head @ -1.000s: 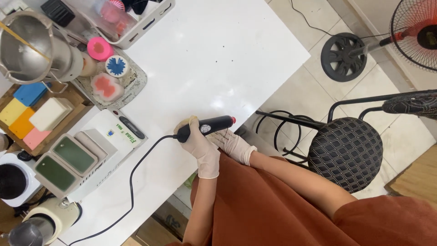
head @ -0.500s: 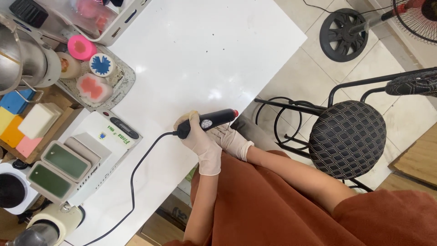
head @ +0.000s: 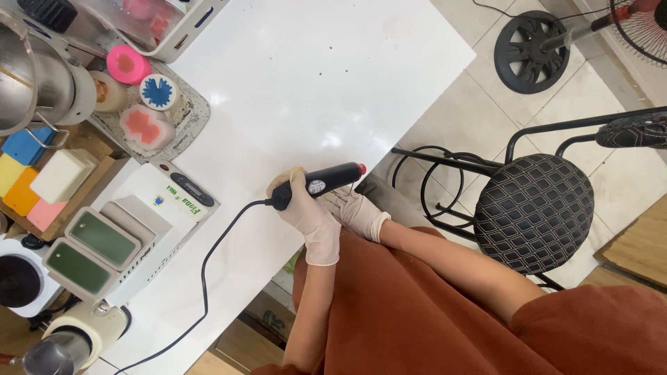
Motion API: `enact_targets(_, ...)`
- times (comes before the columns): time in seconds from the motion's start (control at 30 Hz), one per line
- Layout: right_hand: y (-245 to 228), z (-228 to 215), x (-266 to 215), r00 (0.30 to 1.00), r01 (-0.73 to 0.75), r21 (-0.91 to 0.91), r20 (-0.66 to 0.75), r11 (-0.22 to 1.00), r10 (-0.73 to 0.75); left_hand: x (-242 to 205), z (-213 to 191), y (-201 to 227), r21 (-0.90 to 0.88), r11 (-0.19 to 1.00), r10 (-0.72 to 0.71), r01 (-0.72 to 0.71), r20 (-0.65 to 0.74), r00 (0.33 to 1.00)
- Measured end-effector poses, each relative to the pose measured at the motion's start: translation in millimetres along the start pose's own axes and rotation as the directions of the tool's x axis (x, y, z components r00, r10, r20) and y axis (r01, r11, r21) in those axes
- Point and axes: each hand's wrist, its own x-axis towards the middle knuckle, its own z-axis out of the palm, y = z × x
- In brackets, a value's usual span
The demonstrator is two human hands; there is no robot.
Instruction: Using a heat gun and a cloth to clean residue off a white tabletop.
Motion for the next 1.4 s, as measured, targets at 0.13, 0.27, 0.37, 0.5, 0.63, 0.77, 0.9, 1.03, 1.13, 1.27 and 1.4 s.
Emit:
enact_targets(0.13,2.5,2.7,-0.7,0.998,0.039,-0.024,-0.04,0.999,-0.04,-0.9,4.4,1.4,0.001,1.0,-0.011,0.011,-0.03,0.999)
enact_targets(0.27,6.4,11.1,0.2,0.999,0.053,-0.073,0.012,0.996,-0.052,4.3,3.7,-5.8,0.014,1.0,-0.012,0.013,-0.059,0.998)
enact_targets(0.37,9.1,17.1,-0.1,0.999,0.043,-0.067,0.02,0.997,-0.042,3.3,4.6,-6.5,-0.005,1.0,0.001,-0.001,-0.046,0.999)
enact_targets(0.5,11.4,10.4,-0.3,0.998,0.043,0.013,0.051,0.999,-0.043,3.3,7.6,-5.4,-0.002,1.0,-0.003,0.003,-0.044,0.999)
enact_targets(0.63,12.7,12.3,0.4,0.995,0.076,-0.02,0.061,0.997,-0.075,5.8,5.7,-7.4,-0.065,0.998,0.019,-0.017,0.025,1.0)
enact_targets(0.77,13.2,8.3,2.0,0.994,0.105,-0.08,0.038,0.991,-0.103,3.8,11.8,-1.2,-0.085,0.996,0.005,-0.005,0.0,1.0)
enact_targets(0.9,12.6,3.2,2.8,0.992,0.055,0.023,0.11,0.998,-0.058,3.7,13.9,0.1,-0.063,0.998,-0.011,0.01,-0.012,1.0)
enact_targets(1.03,14.0,-14.6,0.9,0.989,0.129,-0.037,0.072,0.991,-0.126,5.9,12.5,-4.9,-0.069,0.998,0.003,-0.006,-0.035,0.999)
enact_targets(1.13,21.4,-59.5,0.2,0.965,0.121,-0.053,0.239,0.991,-0.105,5.6,13.3,5.3,-0.108,0.994,-0.033,0.03,-0.017,0.999)
enact_targets(1.27,93.8,-60.6,-23.8,0.981,-0.062,-0.052,0.181,0.997,0.07,7.0,9.2,17.8,-0.062,0.997,0.039,-0.04,-0.015,0.999)
enact_targets(1.4,150.8,-88.0,-31.0,0.962,-0.269,-0.19,-0.015,0.944,0.271,7.5,9.1,34.6,-0.085,0.996,0.041,-0.042,-0.024,0.999)
